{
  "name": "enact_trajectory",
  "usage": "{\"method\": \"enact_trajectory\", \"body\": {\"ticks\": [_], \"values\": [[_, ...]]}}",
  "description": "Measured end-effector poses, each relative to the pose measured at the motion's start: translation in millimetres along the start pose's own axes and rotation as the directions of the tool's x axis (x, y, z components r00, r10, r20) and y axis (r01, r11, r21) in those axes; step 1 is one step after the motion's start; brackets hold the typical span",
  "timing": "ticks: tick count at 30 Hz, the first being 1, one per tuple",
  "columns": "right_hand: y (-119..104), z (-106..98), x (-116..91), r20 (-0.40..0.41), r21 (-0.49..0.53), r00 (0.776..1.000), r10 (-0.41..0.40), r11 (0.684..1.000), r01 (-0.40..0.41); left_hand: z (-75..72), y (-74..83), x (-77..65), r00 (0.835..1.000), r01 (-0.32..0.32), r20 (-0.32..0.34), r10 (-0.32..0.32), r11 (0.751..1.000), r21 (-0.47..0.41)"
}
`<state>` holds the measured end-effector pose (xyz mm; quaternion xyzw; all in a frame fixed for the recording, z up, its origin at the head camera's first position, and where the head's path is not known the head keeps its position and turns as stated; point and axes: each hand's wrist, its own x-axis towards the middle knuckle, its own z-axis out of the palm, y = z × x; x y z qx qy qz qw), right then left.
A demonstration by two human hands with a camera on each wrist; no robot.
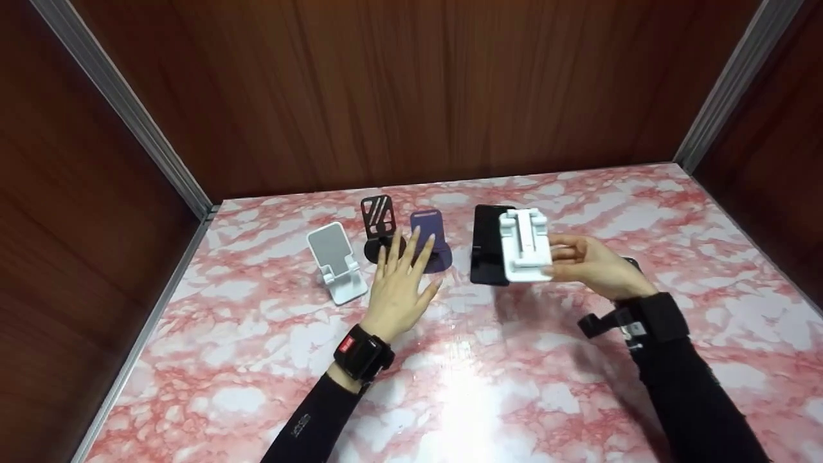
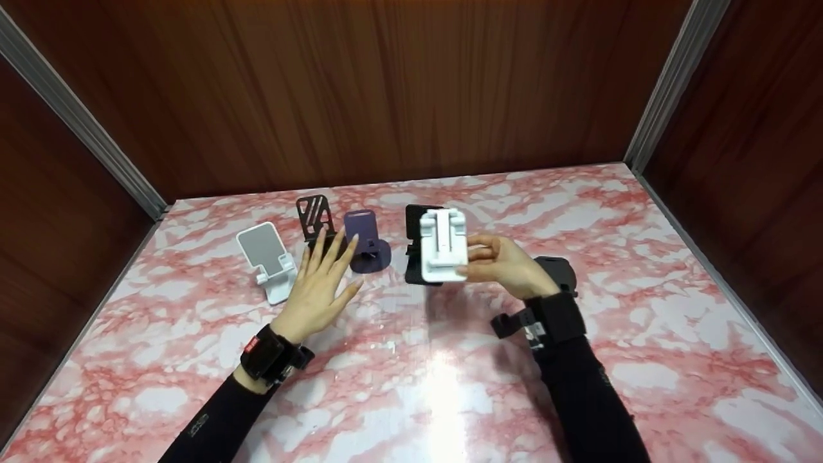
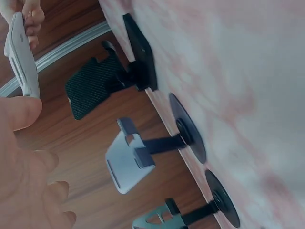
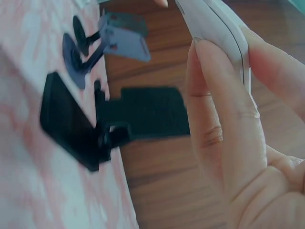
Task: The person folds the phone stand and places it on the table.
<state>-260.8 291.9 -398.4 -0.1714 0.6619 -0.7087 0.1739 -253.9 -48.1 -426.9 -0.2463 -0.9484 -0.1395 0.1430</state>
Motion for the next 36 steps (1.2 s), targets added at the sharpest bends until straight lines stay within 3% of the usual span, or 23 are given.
{"method": "enact_trajectory", "body": {"ticks": [4,9,19,30,36], "values": [[7,-12,-10,-0.046,-0.016,0.999,0.008,1.0,-0.009,1.7,-7.8,-8.4,1.0,-0.014,-0.005,0.014,1.0,0.013],[14,-25,-19,-0.096,-0.052,0.992,0.077,0.995,-0.082,0.6,-17.9,-19.3,1.0,-0.024,0.002,0.024,0.999,0.033],[20,-41,-25,-0.226,-0.227,0.965,0.132,0.956,-0.184,-4.3,-28.8,-32.0,1.0,0.017,0.017,-0.016,1.0,-0.023],[27,-52,-22,-0.22,-0.287,0.952,0.213,0.918,-0.272,-5.3,-32.4,-38.7,1.0,0.006,-0.009,-0.006,0.999,-0.035],[30,-54,-21,-0.236,-0.326,0.942,0.238,0.894,-0.308,-2.5,-31.2,-41.4,1.0,0.011,0.022,-0.01,0.998,-0.058]]}}
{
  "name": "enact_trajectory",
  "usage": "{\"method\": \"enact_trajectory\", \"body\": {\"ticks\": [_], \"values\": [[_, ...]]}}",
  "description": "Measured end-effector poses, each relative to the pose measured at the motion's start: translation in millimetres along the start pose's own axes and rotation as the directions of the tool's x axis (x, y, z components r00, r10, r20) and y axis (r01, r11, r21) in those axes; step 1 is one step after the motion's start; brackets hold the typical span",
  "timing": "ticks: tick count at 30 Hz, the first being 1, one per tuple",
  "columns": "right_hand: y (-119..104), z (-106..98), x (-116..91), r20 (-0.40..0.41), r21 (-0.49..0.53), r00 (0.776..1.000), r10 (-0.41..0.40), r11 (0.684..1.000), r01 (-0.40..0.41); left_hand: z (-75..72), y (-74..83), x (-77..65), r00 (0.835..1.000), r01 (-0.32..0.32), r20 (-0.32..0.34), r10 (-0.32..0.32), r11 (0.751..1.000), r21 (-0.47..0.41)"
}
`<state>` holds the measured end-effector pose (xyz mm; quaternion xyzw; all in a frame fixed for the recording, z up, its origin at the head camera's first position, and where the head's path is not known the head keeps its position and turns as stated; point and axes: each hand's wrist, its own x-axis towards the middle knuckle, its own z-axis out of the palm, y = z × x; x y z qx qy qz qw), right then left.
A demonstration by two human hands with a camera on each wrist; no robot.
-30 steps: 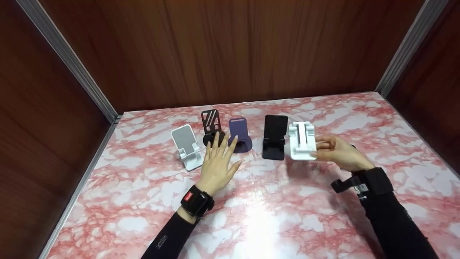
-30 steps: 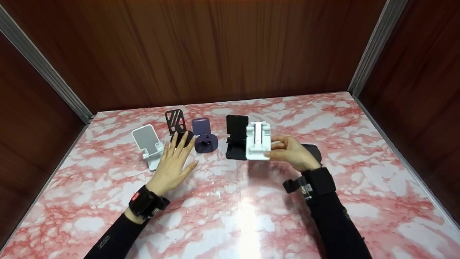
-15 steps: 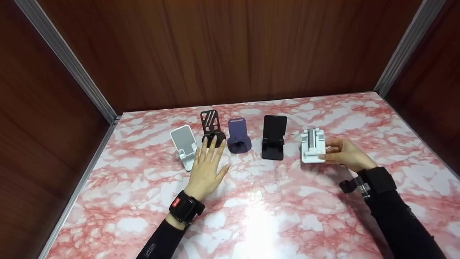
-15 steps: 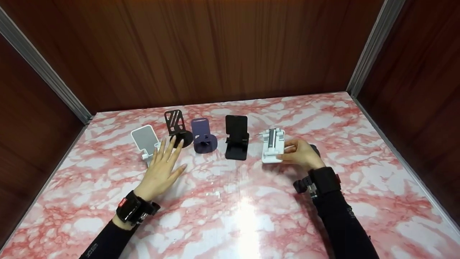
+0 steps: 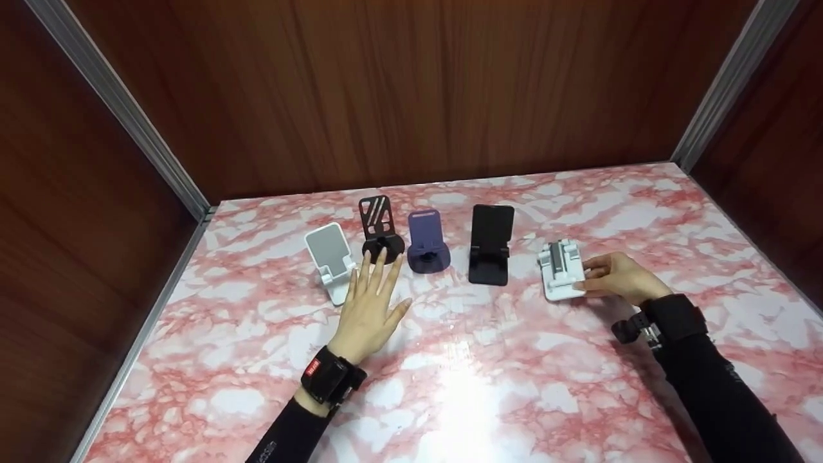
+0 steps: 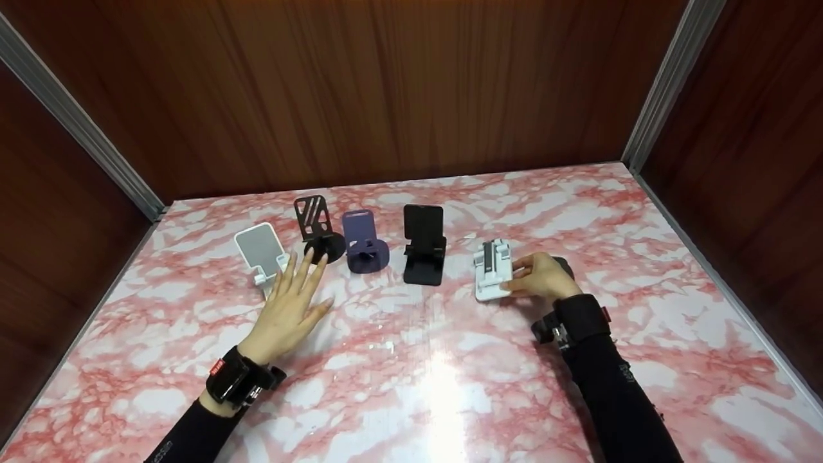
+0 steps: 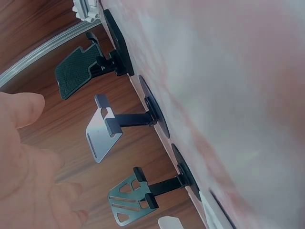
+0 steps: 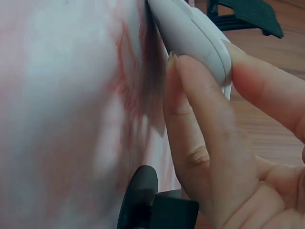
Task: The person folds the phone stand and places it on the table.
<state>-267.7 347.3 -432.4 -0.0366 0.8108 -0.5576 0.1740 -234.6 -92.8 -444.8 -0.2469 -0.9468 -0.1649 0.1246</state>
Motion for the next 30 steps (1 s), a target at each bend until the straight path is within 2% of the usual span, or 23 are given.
{"method": "enact_trajectory", "body": {"ticks": [3,7,14,17,20,24,30], "values": [[0,0,0,-0.009,-0.032,1.0,-0.008,0.999,0.007,2.1,0.6,-0.6,1.0,-0.008,0.0,0.008,1.0,-0.005],[-3,1,-2,-0.027,-0.138,0.999,-0.022,0.99,0.018,4.3,1.4,-1.3,1.0,-0.023,-0.011,0.023,1.0,0.002],[-7,6,-4,-0.097,-0.324,0.995,-0.03,0.946,-0.003,5.3,2.3,-1.9,1.0,-0.028,-0.009,0.028,1.0,-0.004],[-6,9,-5,-0.126,-0.419,0.989,-0.081,0.908,0.021,5.4,2.6,-1.9,0.999,-0.032,-0.017,0.032,0.999,-0.007],[-6,11,-6,-0.155,-0.535,0.976,-0.151,0.844,0.045,5.9,2.1,-2.1,0.999,-0.034,-0.022,0.034,0.999,-0.004],[-7,13,-6,-0.15,-0.637,0.963,-0.224,0.767,0.079,6.0,0.9,-2.3,0.999,-0.035,-0.022,0.035,0.999,-0.004],[-8,15,-6,-0.124,-0.67,0.959,-0.254,0.735,0.108,6.5,0.1,-2.5,0.999,-0.036,-0.025,0.036,0.999,-0.003]]}}
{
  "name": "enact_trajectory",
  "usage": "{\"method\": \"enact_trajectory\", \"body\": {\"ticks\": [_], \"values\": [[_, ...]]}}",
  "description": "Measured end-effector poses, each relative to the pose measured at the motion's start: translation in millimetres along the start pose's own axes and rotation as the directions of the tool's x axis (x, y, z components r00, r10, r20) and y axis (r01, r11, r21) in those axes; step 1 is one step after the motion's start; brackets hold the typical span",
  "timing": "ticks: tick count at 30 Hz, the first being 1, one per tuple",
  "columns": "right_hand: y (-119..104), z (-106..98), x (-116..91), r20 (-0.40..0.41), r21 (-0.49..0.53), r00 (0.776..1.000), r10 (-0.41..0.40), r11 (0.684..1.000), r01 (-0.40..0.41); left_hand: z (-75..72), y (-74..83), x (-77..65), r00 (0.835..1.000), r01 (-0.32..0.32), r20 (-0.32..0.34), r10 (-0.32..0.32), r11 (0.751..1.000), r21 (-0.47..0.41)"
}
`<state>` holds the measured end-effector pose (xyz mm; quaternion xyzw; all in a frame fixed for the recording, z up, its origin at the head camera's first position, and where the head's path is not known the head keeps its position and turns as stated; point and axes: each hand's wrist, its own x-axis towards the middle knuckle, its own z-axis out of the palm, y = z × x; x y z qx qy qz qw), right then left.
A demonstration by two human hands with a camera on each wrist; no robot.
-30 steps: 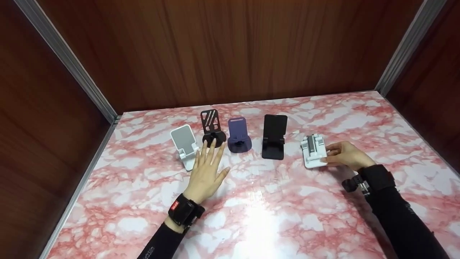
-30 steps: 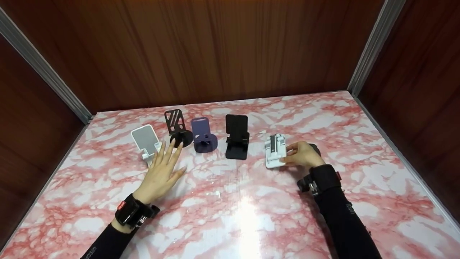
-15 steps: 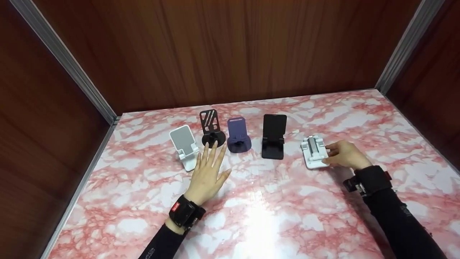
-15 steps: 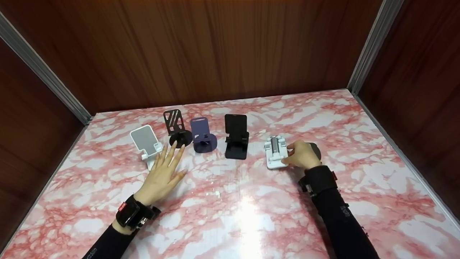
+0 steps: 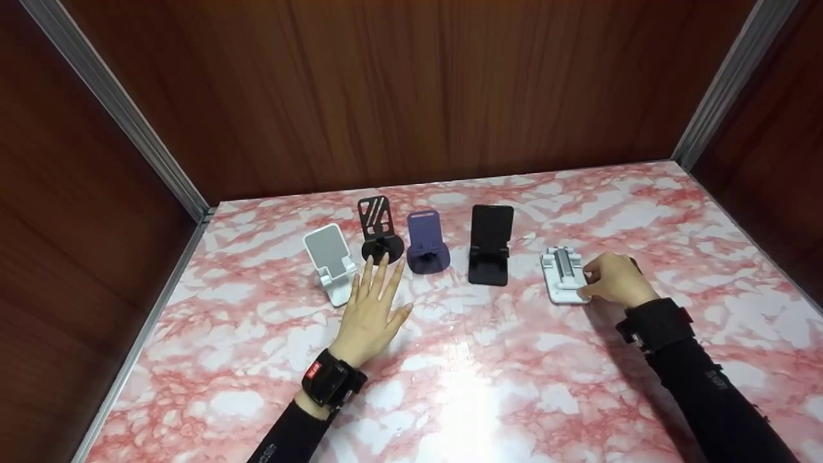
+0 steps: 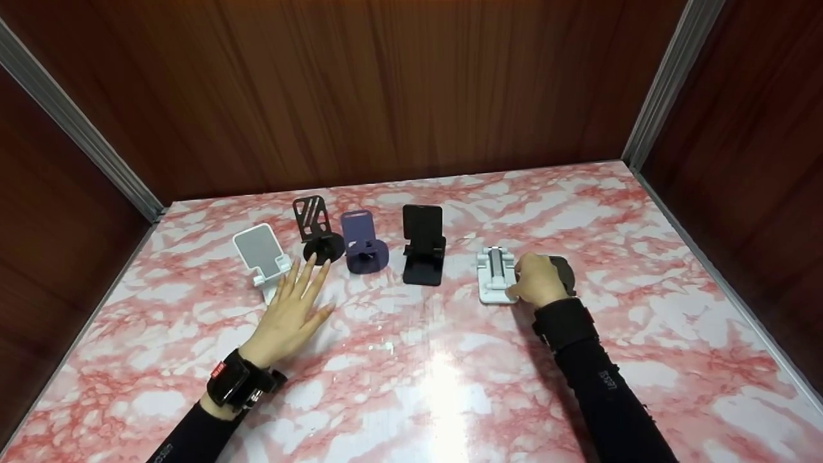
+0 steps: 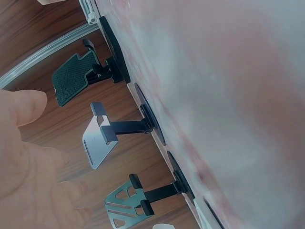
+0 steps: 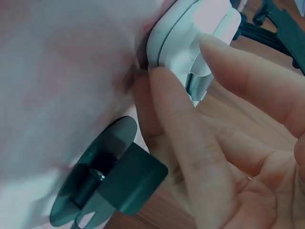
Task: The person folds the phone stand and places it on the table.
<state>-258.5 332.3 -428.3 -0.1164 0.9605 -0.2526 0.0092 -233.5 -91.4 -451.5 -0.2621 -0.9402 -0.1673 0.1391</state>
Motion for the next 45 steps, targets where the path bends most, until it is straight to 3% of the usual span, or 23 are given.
{"method": "enact_trajectory", "body": {"ticks": [6,12,22,26,34,38,45], "values": [[-7,-6,-1,-0.002,-0.011,0.999,0.032,0.999,-0.032,0.9,-0.1,-0.7,1.0,-0.006,-0.004,0.006,1.0,0.01],[-20,-14,-3,-0.046,-0.085,0.996,0.077,0.993,-0.081,2.2,-0.7,-0.3,1.0,-0.002,0.013,0.002,1.0,0.029],[-36,-9,9,-0.018,-0.083,0.999,0.042,0.996,-0.043,3.5,5.9,2.0,1.0,-0.007,0.022,0.007,1.0,0.006],[-42,-4,18,-0.004,-0.042,0.999,0.043,0.998,-0.043,6.4,12.2,4.2,0.999,-0.019,0.045,0.02,1.0,-0.002],[-53,7,34,-0.086,0.078,0.996,-0.02,0.997,0.027,12.3,26.5,12.1,0.996,-0.047,0.075,0.046,0.999,0.01],[-59,14,42,-0.114,0.139,0.992,-0.057,0.988,0.073,14.7,34.7,15.7,0.992,-0.058,0.11,0.056,0.998,0.015],[-67,26,57,-0.15,0.302,0.988,-0.026,0.951,0.071,19.9,47.0,20.1,0.984,-0.083,0.162,0.079,0.996,0.02]]}}
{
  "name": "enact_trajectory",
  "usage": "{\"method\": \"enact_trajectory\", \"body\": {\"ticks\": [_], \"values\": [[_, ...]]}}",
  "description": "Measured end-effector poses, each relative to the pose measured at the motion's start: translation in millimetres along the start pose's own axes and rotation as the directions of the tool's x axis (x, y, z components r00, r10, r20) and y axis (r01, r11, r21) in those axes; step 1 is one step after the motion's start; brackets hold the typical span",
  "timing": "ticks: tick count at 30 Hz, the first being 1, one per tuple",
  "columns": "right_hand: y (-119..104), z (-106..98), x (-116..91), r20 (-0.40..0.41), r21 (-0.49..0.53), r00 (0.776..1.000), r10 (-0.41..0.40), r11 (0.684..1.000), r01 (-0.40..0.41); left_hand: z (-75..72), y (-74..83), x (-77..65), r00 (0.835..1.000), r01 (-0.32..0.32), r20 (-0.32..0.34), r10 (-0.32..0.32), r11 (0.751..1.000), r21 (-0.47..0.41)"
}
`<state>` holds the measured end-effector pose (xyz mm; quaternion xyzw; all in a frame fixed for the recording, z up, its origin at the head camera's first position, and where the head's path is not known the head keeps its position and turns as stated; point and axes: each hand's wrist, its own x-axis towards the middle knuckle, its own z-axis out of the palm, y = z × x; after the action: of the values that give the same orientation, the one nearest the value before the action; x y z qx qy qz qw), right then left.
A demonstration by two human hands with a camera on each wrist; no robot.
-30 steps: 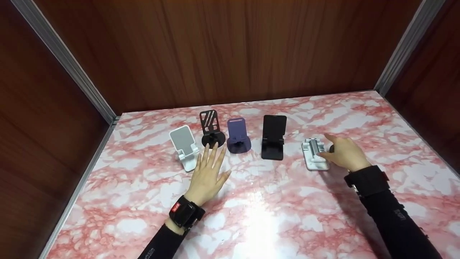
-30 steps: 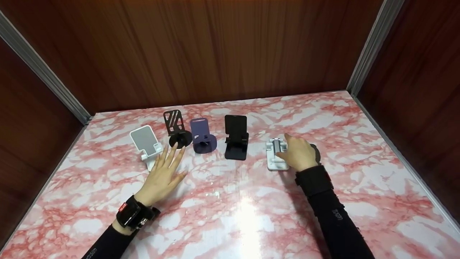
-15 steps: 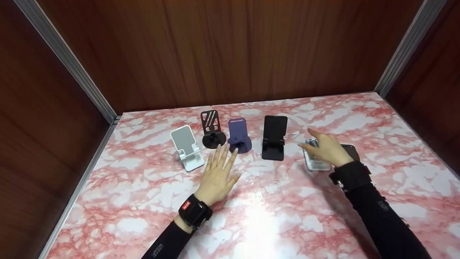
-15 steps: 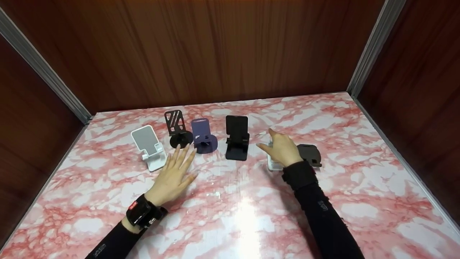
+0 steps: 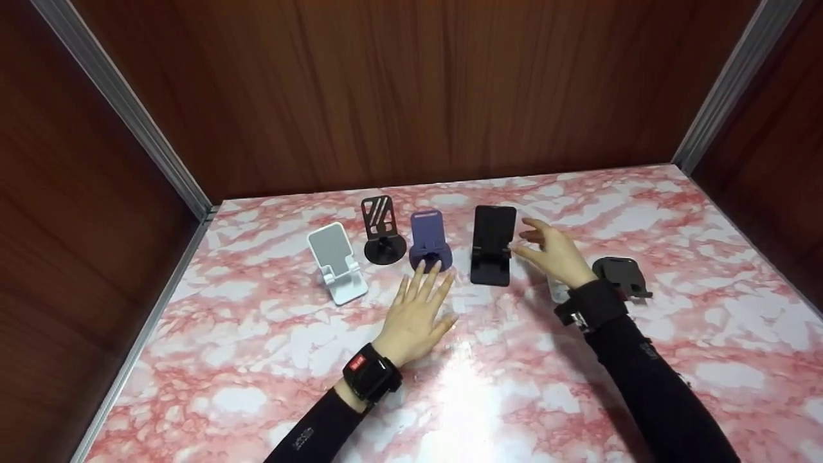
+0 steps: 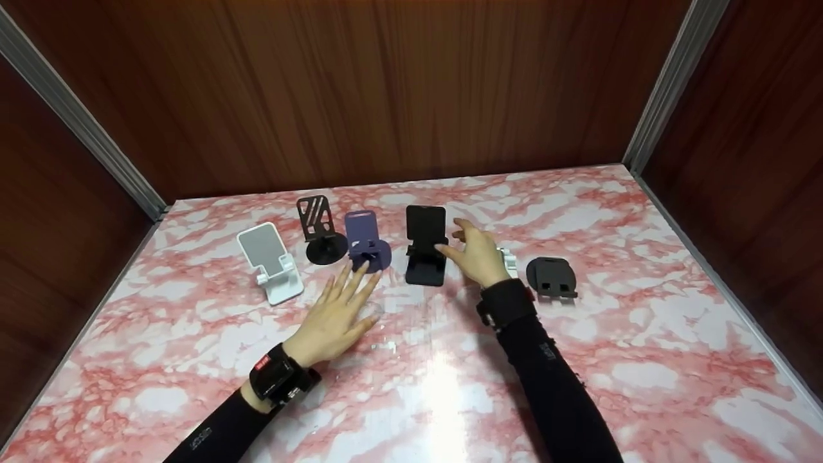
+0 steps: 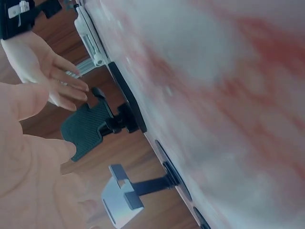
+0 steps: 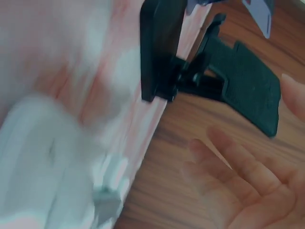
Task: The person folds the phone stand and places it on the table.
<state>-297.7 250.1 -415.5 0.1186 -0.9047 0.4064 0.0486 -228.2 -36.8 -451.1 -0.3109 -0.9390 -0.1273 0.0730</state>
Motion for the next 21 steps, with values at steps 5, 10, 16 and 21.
{"method": "enact_trajectory", "body": {"ticks": [5,10,16,21], "values": [[1,12,11,-0.043,0.135,0.999,0.026,0.991,-0.02,0.5,6.0,1.9,1.0,-0.02,-0.006,0.02,1.0,0.004],[5,21,19,-0.061,0.17,0.996,0.066,0.984,-0.055,0.2,11.4,3.4,1.0,-0.022,0.003,0.022,1.0,-0.011],[7,26,24,-0.11,0.216,0.992,0.064,0.976,-0.039,0.8,15.8,6.2,0.999,-0.029,0.027,0.029,0.999,-0.021],[3,30,28,-0.178,0.382,0.978,0.107,0.923,-0.031,-0.8,20.1,9.4,0.998,-0.028,0.059,0.03,0.999,-0.036]]}}
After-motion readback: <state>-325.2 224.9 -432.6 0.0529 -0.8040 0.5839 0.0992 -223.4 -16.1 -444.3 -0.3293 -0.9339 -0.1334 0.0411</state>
